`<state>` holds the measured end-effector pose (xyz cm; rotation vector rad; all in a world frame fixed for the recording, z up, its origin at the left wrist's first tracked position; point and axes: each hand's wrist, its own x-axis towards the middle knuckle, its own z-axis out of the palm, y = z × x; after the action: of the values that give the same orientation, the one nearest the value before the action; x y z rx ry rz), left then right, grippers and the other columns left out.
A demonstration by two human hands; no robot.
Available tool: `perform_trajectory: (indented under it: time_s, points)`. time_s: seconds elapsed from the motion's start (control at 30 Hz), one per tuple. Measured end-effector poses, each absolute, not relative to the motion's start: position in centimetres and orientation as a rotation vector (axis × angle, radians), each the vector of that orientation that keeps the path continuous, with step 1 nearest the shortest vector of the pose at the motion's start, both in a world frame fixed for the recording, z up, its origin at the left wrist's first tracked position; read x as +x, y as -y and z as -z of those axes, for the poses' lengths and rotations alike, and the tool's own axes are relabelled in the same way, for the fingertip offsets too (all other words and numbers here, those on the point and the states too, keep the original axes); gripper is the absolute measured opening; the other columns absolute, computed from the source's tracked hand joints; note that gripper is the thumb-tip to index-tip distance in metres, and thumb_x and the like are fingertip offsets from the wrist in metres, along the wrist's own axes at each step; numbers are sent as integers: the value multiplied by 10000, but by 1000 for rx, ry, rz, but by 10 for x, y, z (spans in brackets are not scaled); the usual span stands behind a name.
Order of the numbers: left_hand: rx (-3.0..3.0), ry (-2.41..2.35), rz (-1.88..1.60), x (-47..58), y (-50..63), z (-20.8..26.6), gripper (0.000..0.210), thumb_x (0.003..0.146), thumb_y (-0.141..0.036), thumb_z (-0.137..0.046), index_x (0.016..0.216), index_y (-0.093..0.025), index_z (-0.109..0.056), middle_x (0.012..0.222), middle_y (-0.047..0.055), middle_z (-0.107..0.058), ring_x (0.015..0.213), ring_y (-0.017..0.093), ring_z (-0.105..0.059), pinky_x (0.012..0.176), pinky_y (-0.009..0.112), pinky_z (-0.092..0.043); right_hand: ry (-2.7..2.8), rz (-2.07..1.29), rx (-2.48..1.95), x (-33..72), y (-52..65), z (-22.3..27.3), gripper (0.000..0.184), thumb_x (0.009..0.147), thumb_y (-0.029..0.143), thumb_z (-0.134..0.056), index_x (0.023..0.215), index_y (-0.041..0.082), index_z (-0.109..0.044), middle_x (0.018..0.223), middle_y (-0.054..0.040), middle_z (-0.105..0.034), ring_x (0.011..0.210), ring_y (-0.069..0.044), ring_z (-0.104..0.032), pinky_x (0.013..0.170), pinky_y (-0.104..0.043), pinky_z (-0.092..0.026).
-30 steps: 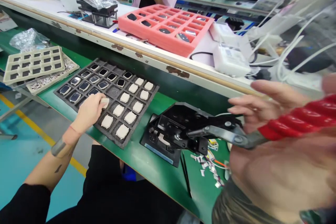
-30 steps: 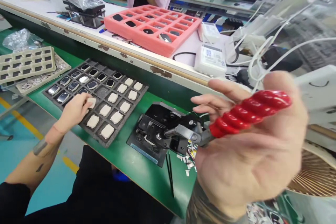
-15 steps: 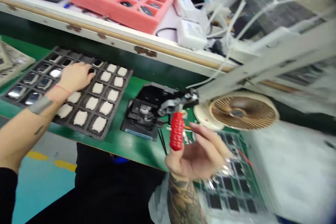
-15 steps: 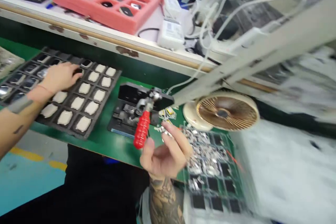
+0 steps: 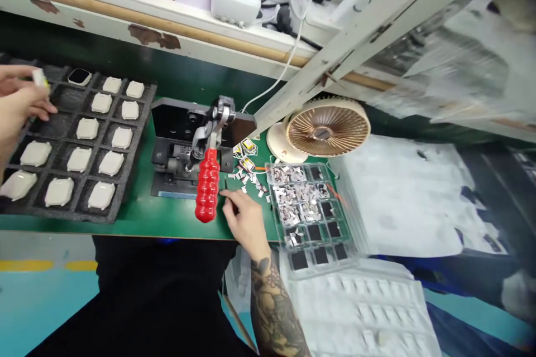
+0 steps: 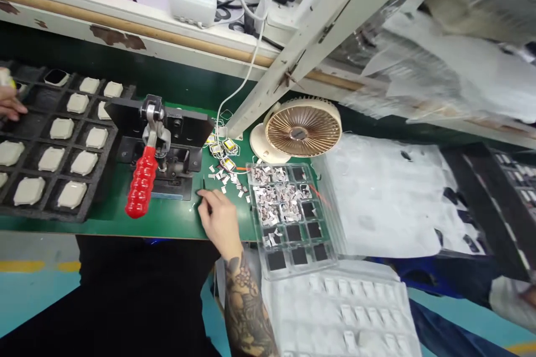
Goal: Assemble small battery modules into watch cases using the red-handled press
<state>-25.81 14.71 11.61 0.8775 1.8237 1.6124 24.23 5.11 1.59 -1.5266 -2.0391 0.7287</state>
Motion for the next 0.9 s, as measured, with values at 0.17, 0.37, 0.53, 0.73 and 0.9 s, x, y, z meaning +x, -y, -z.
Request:
perform_trajectory:
  time_s: [0.17,0.37,0.53,0.73,0.9]
  points:
    - [818,-1299,-1604,-170,-45,-125,442,918,-13,-681,1358,-20,-731,1053,153,-814,870,232,-786,633,285,-663,1431,-1175,-965,247,-39,-15,325,1048,336,-670,1353,270,-761,1113,-92,-704,964,-235,-681,861,-402,-588]
    - [745,-1099,-1248,-40,12,-83,433,1040,-308,-766,1449,-199,-675,1031,104,-811,659,164,-725,579,275,-587,1218,-1314,-808,220,-31,-27,530,1004,527,-693,1475,285,-714,1135,-120,-679,1000,-290,-656,883,-485,-589]
    - [820,-1037,-1008,12,-8,-28,428,1052,-422,-741,1386,-166,-665,955,82,-794,686,163,-723,601,260,-554,1131,-1288,-793,216,-31,-25,433,971,344,-762,1404,314,-757,1035,-78,-672,919,-240,-655,839,-428,-572]
    - [964,-1039,-999,19,-11,-7,389,1080,-351,-692,1430,-185,-651,996,69,-785,731,153,-726,637,254,-581,1112,-1327,-795,214,-17,-21,434,1036,406,-692,1450,284,-742,1078,-101,-697,933,-245,-693,842,-442,-601]
    - [996,-1063,-989,17,-6,1,451,1097,-331,-664,1521,-197,-591,1136,116,-809,765,169,-760,640,268,-605,1253,-934,-1027,204,-9,-18,269,1072,232,-669,1275,300,-832,867,-39,-693,797,-190,-678,726,-353,-574]
